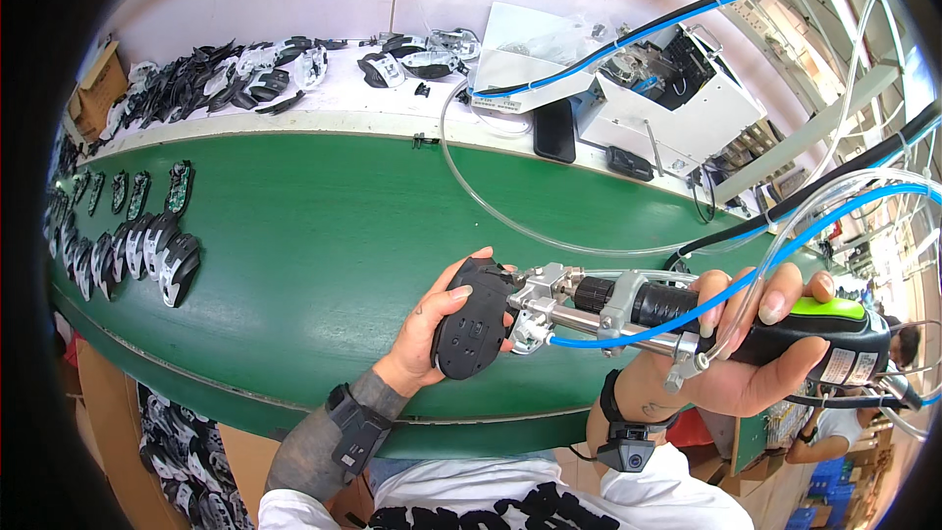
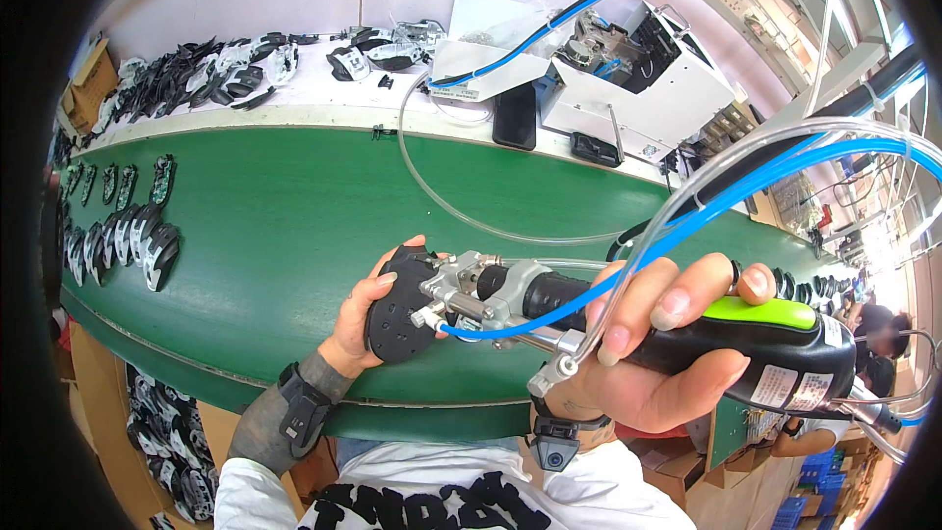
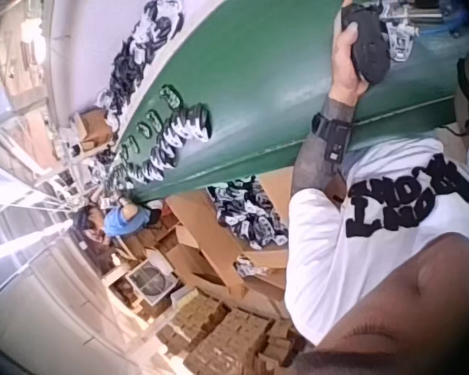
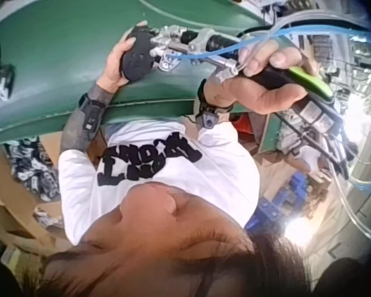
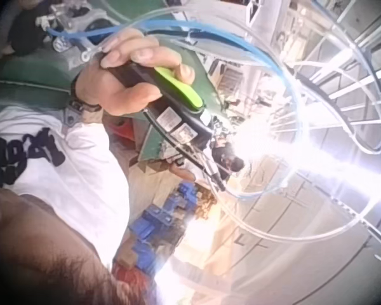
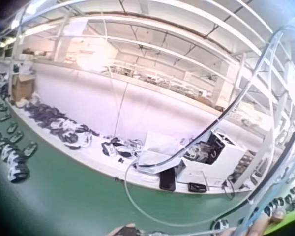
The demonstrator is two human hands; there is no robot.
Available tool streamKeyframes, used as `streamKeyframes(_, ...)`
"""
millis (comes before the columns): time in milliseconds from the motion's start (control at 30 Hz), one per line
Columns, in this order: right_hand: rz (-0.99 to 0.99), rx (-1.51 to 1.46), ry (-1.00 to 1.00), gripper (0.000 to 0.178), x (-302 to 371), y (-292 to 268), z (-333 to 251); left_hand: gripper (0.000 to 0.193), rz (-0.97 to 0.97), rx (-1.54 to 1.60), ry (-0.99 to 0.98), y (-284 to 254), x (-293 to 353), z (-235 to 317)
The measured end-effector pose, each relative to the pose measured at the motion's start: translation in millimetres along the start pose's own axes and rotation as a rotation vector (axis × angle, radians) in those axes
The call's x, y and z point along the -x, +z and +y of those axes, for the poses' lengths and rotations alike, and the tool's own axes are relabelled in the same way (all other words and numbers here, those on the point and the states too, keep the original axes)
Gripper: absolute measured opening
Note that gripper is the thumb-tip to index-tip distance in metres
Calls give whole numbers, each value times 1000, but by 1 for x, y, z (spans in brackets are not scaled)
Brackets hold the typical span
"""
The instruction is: Using a pneumatic screwdriver to fasten screws into the bottom of computer mouse housings on an assembly line.
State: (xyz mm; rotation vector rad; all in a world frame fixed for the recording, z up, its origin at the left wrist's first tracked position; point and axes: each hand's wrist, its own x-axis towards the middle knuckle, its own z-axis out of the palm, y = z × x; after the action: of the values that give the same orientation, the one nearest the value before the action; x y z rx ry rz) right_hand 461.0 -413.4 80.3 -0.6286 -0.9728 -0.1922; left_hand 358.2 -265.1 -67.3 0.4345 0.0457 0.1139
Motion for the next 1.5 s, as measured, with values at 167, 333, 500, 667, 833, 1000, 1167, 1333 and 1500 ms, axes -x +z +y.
streamKeyframes(167, 21, 27, -13, 41, -2, 0, -3, 56, 108, -114, 43, -1, -4, 2)
streamKeyframes(333, 41, 24, -49, 38, -8, -6, -10, 55, 179, -44, 70, -8, -8, 8)
streamKeyframes(500, 128, 40, -52, 38, -8, -1, 3, 57, 105, -28, 79, -5, -5, 9)
streamKeyframes(667, 122, 23, -63, 37, -7, -1, 6, 58, 57, 4, 72, -2, -2, 10)
streamKeyframes(833, 116, 32, -53, 37, -6, -1, 7, 60, 59, -15, 61, 1, -2, 8)
streamKeyframes(1000, 99, 64, -16, 37, -3, 1, 11, 61, 39, -8, 72, 0, -1, 8)
streamKeyframes(1167, 160, 93, -10, 37, -2, 10, 13, 60, 43, -10, 75, 1, 0, 11)
streamKeyframes(1333, 15, -17, -5, 38, -2, -2, -8, 55, 210, -62, 221, -12, -9, 18)
streamKeyframes(1500, -99, -131, 121, 42, 3, 0, -19, 50, 248, 20, 308, -19, -10, 30)
